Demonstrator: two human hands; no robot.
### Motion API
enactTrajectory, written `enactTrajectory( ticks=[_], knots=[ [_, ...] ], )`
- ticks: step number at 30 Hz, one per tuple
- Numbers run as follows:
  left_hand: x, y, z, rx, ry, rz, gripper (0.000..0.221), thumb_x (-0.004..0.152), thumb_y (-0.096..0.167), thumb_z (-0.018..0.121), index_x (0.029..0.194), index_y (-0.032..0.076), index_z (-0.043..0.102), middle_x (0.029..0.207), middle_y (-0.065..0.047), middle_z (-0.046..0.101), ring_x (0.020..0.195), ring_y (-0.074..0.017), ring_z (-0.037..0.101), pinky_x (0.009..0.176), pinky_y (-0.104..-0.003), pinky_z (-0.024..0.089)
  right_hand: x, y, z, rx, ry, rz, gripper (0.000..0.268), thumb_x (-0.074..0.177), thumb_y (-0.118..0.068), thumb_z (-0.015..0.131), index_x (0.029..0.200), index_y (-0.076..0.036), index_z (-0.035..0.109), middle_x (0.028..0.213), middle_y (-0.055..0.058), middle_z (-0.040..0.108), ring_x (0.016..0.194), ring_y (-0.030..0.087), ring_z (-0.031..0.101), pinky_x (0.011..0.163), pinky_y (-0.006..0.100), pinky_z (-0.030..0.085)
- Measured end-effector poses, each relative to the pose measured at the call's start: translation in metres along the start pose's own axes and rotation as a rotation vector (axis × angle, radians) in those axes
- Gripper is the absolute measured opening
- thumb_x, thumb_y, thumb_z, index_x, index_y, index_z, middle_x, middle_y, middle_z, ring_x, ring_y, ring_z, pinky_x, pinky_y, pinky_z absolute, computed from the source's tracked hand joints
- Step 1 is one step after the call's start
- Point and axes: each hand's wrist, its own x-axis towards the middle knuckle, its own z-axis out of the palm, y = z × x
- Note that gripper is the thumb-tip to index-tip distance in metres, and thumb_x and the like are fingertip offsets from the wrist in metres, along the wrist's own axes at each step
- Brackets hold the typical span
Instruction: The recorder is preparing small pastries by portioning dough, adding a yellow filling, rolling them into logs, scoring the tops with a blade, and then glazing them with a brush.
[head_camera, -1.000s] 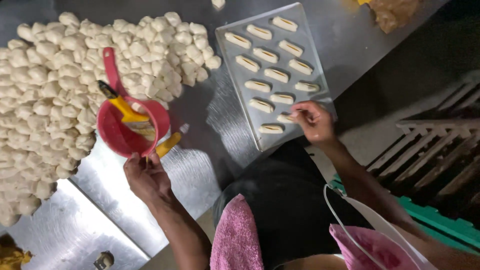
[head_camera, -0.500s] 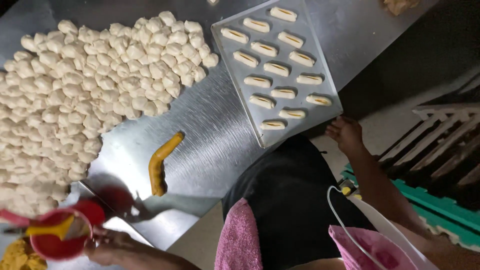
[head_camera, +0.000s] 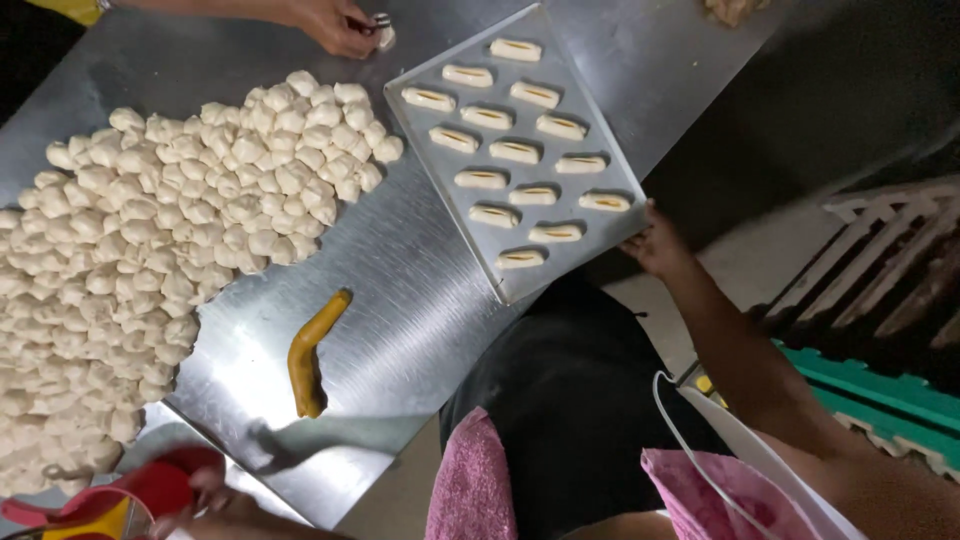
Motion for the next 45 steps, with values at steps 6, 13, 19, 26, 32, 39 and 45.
enactTrajectory(
  ticks=[6, 13, 19, 26, 32, 39, 45],
  knots=[
    [-0.081, 0.042, 0.176, -0.936, -0.408, -0.324, 0.023, 0.088, -0.007, 0.064, 0.110, 0.001, 0.064, 0.115, -0.006, 0.065, 0.103, -0.0251, 0.065, 0.081, -0.046, 0.061, 0.000, 0.010, -0.012, 0.137, -0.094, -0.061, 0.039, 0.092, -0.023, 0.064, 0.128, -0.007, 0.060, 0.121, 0.012, 0.066, 0.110, 0.032, 0.065, 0.099, 0.057, 0.052],
    [-0.190, 0.276, 0.223, -0.828, -1.047, -0.586, 0.060, 0.100, 0.029, 0.064, 0.150, 0.002, 0.045, 0.128, -0.016, 0.066, 0.113, -0.0349, 0.066, 0.087, -0.049, 0.059, -0.095, -0.022, 0.015, 0.203, -0.563, 0.002, 0.062, 0.086, -0.003, 0.060, 0.148, 0.001, 0.051, 0.130, 0.019, 0.064, 0.115, 0.034, 0.069, 0.097, 0.055, 0.060],
    [-0.225, 0.322, 0.213, -1.171, -1.218, -0.465, 0.090, 0.093, 0.024, 0.073, 0.166, 0.013, 0.020, 0.151, -0.015, 0.052, 0.134, -0.0362, 0.056, 0.095, -0.055, 0.055, -0.140, -0.029, 0.009, 0.267, -0.661, -0.076, 0.078, 0.087, 0.005, 0.063, 0.160, -0.008, 0.039, 0.137, 0.017, 0.061, 0.117, 0.033, 0.067, 0.097, 0.054, 0.059],
    [-0.278, 0.345, 0.243, -1.123, -1.326, -0.618, 0.090, 0.092, 0.021, 0.072, 0.165, 0.028, 0.020, 0.159, -0.010, 0.039, 0.138, -0.0367, 0.046, 0.095, -0.057, 0.054, -0.177, -0.008, -0.084, 0.358, -0.576, -0.175, 0.077, 0.084, 0.009, 0.064, 0.157, -0.003, 0.042, 0.134, 0.020, 0.063, 0.115, 0.036, 0.068, 0.097, 0.053, 0.057],
    [-0.311, 0.371, 0.311, -1.280, -1.625, -0.551, 0.086, 0.096, 0.024, 0.075, 0.166, 0.021, 0.026, 0.160, -0.013, 0.041, 0.139, -0.0384, 0.048, 0.100, -0.061, 0.051, -0.235, -0.032, -0.118, 0.515, -0.383, -0.336, 0.092, 0.080, 0.012, 0.064, 0.163, -0.007, 0.032, 0.147, 0.018, 0.055, 0.126, 0.032, 0.063, 0.107, 0.046, 0.053],
    [-0.411, 0.443, 0.382, -1.039, -1.984, -0.474, 0.071, 0.094, 0.030, 0.075, 0.154, 0.014, 0.039, 0.150, -0.010, 0.050, 0.133, -0.0369, 0.052, 0.105, -0.064, 0.048, -0.290, -0.045, -0.141, 0.703, -0.359, -0.612, 0.095, 0.087, 0.006, 0.065, 0.169, -0.012, 0.020, 0.153, 0.023, 0.045, 0.129, 0.040, 0.054, 0.106, 0.055, 0.047],
    [-0.463, 0.500, 0.425, -0.881, -2.105, -0.605, 0.067, 0.106, 0.044, 0.064, 0.153, 0.001, 0.042, 0.146, -0.012, 0.055, 0.130, -0.0292, 0.054, 0.107, -0.045, 0.048, -0.334, -0.059, -0.147, 0.812, -0.173, -0.779, 0.095, 0.081, 0.005, 0.067, 0.163, -0.008, 0.022, 0.152, 0.023, 0.046, 0.136, 0.044, 0.052, 0.110, 0.061, 0.048]
  ],
)
